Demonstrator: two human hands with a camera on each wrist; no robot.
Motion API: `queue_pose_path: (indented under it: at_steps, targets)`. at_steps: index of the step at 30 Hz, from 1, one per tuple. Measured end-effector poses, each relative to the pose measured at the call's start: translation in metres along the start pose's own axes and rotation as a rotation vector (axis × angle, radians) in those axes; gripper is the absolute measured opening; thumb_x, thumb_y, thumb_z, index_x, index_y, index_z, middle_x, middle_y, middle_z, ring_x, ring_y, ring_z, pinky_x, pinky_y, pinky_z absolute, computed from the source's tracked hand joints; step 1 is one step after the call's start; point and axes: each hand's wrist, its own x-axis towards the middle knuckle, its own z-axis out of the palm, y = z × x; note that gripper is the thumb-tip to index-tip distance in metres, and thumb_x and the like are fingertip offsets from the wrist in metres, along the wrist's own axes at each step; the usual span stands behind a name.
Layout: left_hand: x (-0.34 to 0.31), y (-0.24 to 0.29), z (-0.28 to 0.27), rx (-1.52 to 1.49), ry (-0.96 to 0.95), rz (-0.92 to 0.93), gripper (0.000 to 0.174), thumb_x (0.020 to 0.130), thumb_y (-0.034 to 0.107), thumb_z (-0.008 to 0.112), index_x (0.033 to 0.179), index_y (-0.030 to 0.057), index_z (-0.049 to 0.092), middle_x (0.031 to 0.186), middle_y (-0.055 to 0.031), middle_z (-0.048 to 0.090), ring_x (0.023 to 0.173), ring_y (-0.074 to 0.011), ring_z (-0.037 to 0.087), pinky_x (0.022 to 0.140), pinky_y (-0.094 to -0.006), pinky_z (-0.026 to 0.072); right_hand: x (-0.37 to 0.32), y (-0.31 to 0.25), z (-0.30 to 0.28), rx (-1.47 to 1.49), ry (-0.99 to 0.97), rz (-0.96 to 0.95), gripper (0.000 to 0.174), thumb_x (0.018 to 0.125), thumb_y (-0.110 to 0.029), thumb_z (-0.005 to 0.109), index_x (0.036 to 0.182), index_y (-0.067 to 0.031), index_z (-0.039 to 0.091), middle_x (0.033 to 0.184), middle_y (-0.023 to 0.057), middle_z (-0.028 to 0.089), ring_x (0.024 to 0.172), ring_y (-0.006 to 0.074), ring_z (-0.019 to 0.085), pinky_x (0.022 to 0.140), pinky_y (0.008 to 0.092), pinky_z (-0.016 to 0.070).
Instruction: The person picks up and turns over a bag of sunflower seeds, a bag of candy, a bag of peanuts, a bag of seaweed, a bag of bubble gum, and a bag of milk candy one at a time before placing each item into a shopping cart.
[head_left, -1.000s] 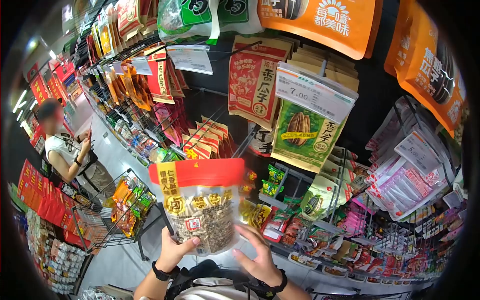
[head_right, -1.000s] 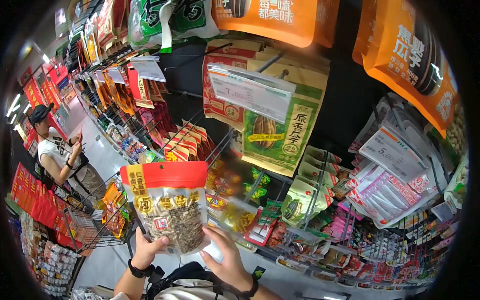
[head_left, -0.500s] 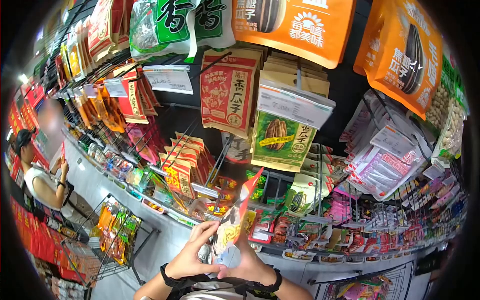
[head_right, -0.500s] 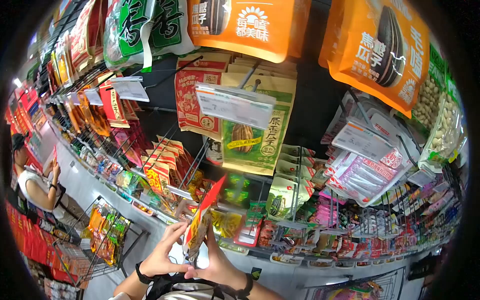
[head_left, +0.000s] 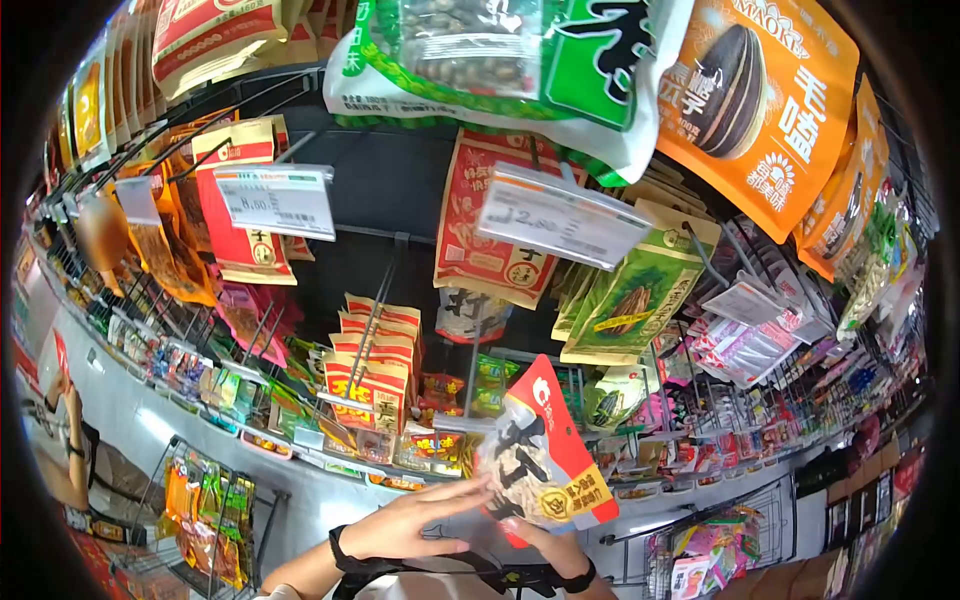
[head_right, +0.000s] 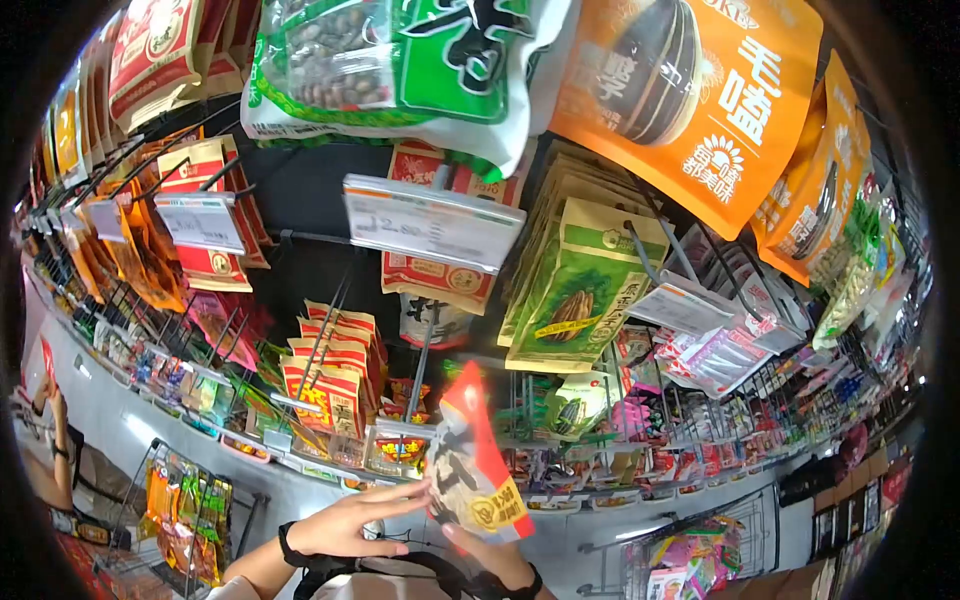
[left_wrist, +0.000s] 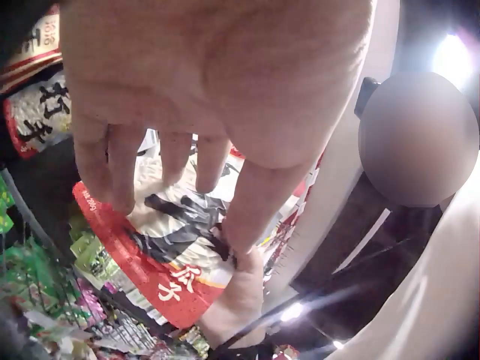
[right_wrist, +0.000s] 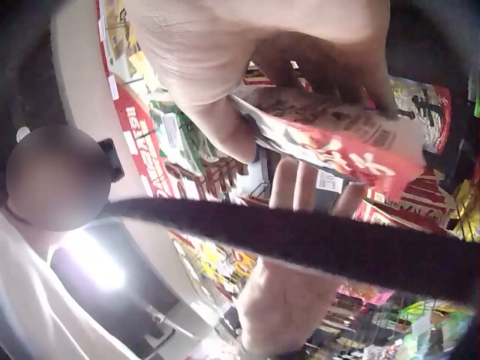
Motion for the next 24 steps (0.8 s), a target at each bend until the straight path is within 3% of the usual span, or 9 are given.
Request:
queue_pose_path:
  at_steps: [3,6,8,10,12,13,20,21,24]
  targets:
    - [0.000,-0.004,-0.010,-0.097,-0.087,0.026,0.062,0.088,0.016,0.076,0.146,0.0101,0.053,0.154,-0.0137,0.046,0.141,-0.0306,0.045,0.113,-0.0417,0.0387,-0.009,0.007,0.008,0.006,0.128,0.032,0.050,0.088,0.001,0.073,0.135,0.0018,0.056,0.128,0.0080,0.065,0.115,0.0164,0.062,0.100,0.0314,0.0484]
    - [-0.001,-0.025,-0.017,-0.217,0.028,-0.009,0.049,0.088,0.011,0.075,0.134,0.0064,0.060,0.148,-0.0118,0.054,0.135,-0.0288,0.052,0.109,-0.0403,0.0433,-0.017,0.031,0.015,0.117,0.402,-0.015,0.045,0.085,0.004,0.073,0.128,0.0028,0.060,0.122,0.0079,0.067,0.109,0.0163,0.064,0.095,0.0313,0.0511]
    - [-0.005,-0.043,-0.023,-0.270,0.165,-0.167,0.028,0.089,0.002,0.070,0.116,0.0023,0.063,0.119,-0.0074,0.065,0.111,-0.0126,0.062,0.089,-0.0272,0.0501,-0.018,0.037,0.019,0.200,0.485,-0.054,0.050,0.082,0.008,0.071,0.130,0.0030,0.056,0.123,0.0084,0.065,0.110,0.0170,0.063,0.095,0.0323,0.0506]
    - [-0.005,-0.073,-0.028,-0.330,0.345,-0.189,0.029,0.088,0.001,0.066,0.117,0.0022,0.062,0.114,-0.0069,0.067,0.096,-0.0101,0.064,0.075,-0.0260,0.0497,-0.026,0.050,0.015,0.220,0.533,-0.010,0.057,0.081,0.012,0.066,0.136,0.0033,0.050,0.130,0.0100,0.061,0.117,0.0192,0.061,0.102,0.0350,0.0484]
    - [0.006,-0.074,-0.033,-0.320,0.478,-0.184,0.036,0.088,0.000,0.064,0.123,0.0019,0.057,0.118,-0.0077,0.066,0.095,-0.0100,0.064,0.074,-0.0249,0.0500,-0.031,0.052,0.011,0.172,0.521,-0.016,0.058,0.081,0.011,0.066,0.137,0.0029,0.049,0.131,0.0100,0.061,0.117,0.0193,0.061,0.103,0.0352,0.0479]
    - [0.009,-0.069,-0.037,-0.414,0.420,-0.233,0.046,0.091,-0.004,0.061,0.134,0.0033,0.047,0.125,-0.0061,0.058,0.099,-0.0076,0.060,0.085,-0.0222,0.0475,-0.034,0.053,0.010,0.150,0.512,-0.018,0.059,0.081,0.011,0.066,0.137,0.0027,0.049,0.131,0.0100,0.061,0.117,0.0193,0.061,0.103,0.0354,0.0476]
    - [0.018,-0.058,-0.022,-0.675,0.410,-0.142,0.050,0.092,-0.007,0.059,0.139,0.0019,0.043,0.129,-0.0077,0.055,0.100,-0.0119,0.061,0.092,-0.0274,0.0506,-0.042,0.068,-0.014,0.090,0.433,-0.036,0.052,0.081,0.005,0.075,0.130,0.0023,0.056,0.123,0.0074,0.065,0.110,0.0151,0.063,0.097,0.0325,0.0504]
    - [0.018,-0.052,-0.020,-0.732,0.434,-0.127,0.057,0.093,-0.005,0.061,0.144,0.0009,0.039,0.131,-0.0105,0.054,0.101,-0.0116,0.061,0.099,-0.0319,0.0511,-0.041,0.080,-0.023,0.080,0.400,-0.015,0.052,0.081,0.004,0.076,0.129,0.0023,0.057,0.122,0.0073,0.066,0.110,0.0148,0.063,0.096,0.0323,0.0509]
    - [0.014,-0.039,-0.016,-0.666,0.465,-0.117,0.062,0.093,-0.007,0.061,0.149,0.0013,0.035,0.135,-0.0114,0.051,0.100,-0.0117,0.061,0.100,-0.0334,0.0515,-0.034,0.094,-0.033,0.058,0.303,0.028,0.050,0.080,0.000,0.080,0.126,0.0018,0.060,0.120,0.0066,0.068,0.107,0.0138,0.064,0.094,0.0315,0.0521]
